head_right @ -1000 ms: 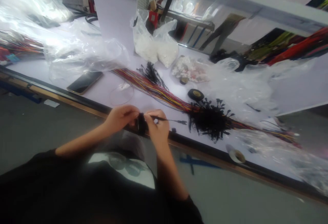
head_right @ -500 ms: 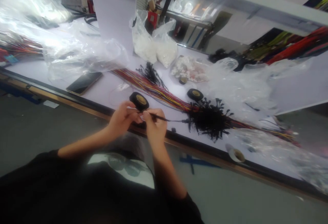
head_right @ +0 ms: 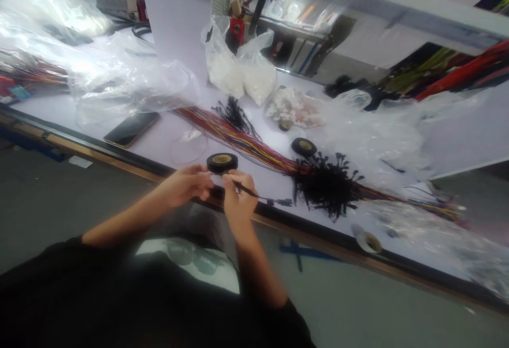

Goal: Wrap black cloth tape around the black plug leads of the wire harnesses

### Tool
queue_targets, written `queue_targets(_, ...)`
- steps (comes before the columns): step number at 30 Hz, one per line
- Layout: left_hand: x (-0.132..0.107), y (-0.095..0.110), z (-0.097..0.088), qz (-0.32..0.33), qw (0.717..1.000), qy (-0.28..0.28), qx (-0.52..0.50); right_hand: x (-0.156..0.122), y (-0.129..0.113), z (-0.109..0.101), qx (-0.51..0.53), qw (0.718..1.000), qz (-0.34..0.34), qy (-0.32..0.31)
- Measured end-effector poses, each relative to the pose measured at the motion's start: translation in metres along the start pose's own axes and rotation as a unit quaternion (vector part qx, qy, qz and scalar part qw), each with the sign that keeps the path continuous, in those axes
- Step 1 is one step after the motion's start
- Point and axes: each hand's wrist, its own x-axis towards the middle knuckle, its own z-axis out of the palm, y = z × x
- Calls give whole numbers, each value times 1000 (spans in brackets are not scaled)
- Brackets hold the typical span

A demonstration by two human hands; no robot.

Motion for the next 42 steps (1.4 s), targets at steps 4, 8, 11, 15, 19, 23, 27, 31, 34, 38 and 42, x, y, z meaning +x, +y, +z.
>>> queue_targets(4, 7, 0, -6, 8, 994, -94, -56, 4, 1, -5, 27, 999, 7, -33)
queue_targets(8, 18, -4, -9, 46, 975, -180, -120, 7, -1, -9, 67, 995, 6, -75)
queue_targets(11, 23, -7, -9, 67, 975, -186, -98, 8, -4, -12, 86, 989, 15, -120)
queue_targets(15, 23, -2, -7, 104, 980, -164, -38, 9, -12, -18, 58, 988, 37, -142)
queue_targets(19, 13, 8, -5, 194, 973, -91, 84, 10, -14, -20, -8, 992, 48, -117)
queue_targets(23, -6, 6, -7, 382, 872, -24, 305, 11, -11, -18, -22, 995, 75, -62)
queue_targets(27, -18, -3, -12, 521, 709, -89, 467, 13, -12, -17, 10, 995, 80, -52)
queue_targets(31, -17, -4, -11, 503, 688, -116, 511, 15, -19, -18, 18, 994, 60, -88)
queue_targets(34, -11, -6, -3, 448, 733, 21, 511, 17, -22, -18, 30, 994, 0, -102)
queue_targets(38, -3, -10, 8, 379, 760, 100, 519, 18, -20, -17, 3, 995, -55, -88)
queue_targets(42, -2, -10, 12, 385, 723, 112, 563, 15, -15, -14, -25, 995, -68, -68)
